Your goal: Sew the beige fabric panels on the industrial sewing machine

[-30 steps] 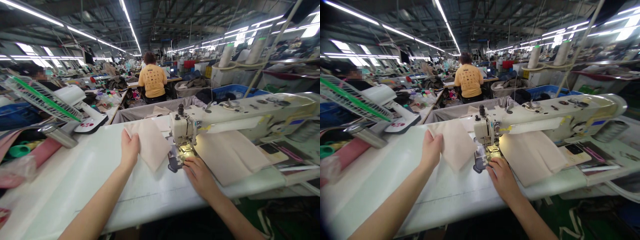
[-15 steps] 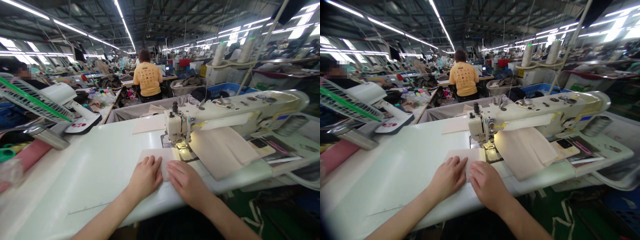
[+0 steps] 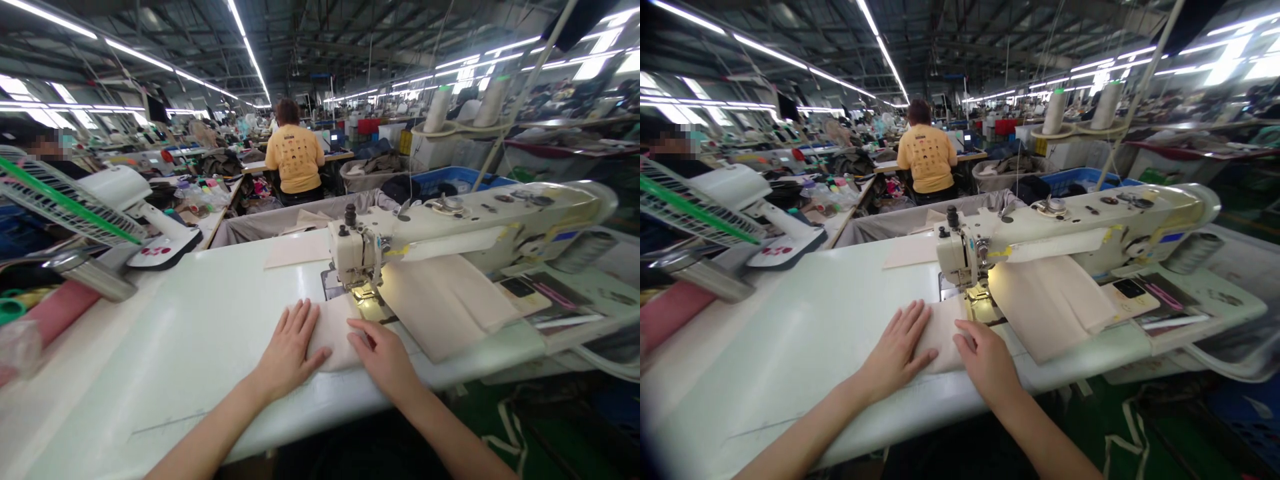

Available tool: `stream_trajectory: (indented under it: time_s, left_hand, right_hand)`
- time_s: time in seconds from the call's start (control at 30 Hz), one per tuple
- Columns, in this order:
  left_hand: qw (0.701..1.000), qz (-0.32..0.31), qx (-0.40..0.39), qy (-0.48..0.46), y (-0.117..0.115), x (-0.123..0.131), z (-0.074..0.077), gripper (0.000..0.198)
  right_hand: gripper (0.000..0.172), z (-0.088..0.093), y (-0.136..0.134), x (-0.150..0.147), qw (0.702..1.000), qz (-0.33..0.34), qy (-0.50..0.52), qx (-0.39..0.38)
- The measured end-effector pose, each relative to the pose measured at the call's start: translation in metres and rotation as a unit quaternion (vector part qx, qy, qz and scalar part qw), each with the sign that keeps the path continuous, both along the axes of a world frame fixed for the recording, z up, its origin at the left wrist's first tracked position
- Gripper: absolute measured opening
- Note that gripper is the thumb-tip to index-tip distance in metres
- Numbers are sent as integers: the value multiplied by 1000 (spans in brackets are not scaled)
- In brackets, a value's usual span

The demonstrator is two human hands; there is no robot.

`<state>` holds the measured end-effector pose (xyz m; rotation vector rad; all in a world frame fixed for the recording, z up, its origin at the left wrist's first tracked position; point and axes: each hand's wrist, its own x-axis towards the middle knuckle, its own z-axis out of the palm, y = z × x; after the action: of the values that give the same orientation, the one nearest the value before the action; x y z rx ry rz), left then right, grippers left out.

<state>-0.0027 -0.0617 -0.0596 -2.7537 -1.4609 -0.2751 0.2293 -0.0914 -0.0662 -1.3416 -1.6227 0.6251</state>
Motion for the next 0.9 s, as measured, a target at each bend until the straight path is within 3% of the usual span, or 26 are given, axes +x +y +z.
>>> stream_trajectory:
  time_s: [0.13,0.3,0.43,0.57,0.73,0.9]
  left_hand:
    - [999,25,22,2,-1,-1,-13,79]
    - [999,34,39,3,-2,0,-17,87]
    - [999,41,7,16,-2,1,-12,88]
    - [997,62,-36,20,-1,16,2,84]
    - [994,-70,-78,8,4,48,16,63]
    - [992,-100,-83,2,18,50,15,65]
  right_hand:
    - [22,-7,3,4,998,4,-55,-7]
    - [20,-7,7,3,994,-5,-111,-22]
    - [16,0,5,0,982,-17,-185,-22]
    - [11,2,1,5,960,1,-275,56]
    - [24,-10,4,17,960,57,-241,131]
    - [27,-13,13,19,966,67,-218,118]
